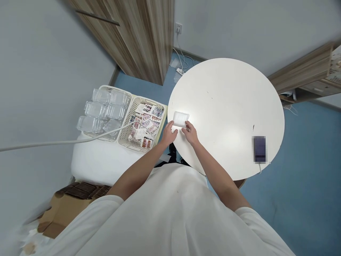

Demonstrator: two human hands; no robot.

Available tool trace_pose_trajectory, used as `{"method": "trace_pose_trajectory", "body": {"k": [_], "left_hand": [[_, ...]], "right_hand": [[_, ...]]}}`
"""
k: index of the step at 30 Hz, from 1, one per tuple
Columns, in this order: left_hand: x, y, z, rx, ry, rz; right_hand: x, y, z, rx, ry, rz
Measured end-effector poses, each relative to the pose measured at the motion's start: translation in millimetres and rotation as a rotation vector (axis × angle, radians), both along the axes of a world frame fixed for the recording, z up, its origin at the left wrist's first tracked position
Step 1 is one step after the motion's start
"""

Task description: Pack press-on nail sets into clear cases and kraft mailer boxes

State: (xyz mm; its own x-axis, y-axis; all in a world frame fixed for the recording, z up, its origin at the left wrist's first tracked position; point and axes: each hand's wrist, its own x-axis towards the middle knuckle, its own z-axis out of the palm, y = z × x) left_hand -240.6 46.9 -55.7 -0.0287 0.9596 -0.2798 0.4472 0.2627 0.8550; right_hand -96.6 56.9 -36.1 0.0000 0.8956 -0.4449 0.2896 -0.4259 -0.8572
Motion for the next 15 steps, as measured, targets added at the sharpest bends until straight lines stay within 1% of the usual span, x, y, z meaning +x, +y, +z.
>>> {"method": "trace_pose_trajectory", "body": {"k": [8,11,15], "left_hand": [[-2,-3,1.8,0.016,-0.017,0.024],[2,-9,5.2,-0.022,-0.062,0.073],[12,-22,8.4,-0.084,-0.122,0.179]], "right_hand": [[0,-5,6,0.029,0.014,-0.038],[4,-13,6,0.021,-0.004,-0.032],[13,-25,4,0.013,-0.011,-0.014]]}}
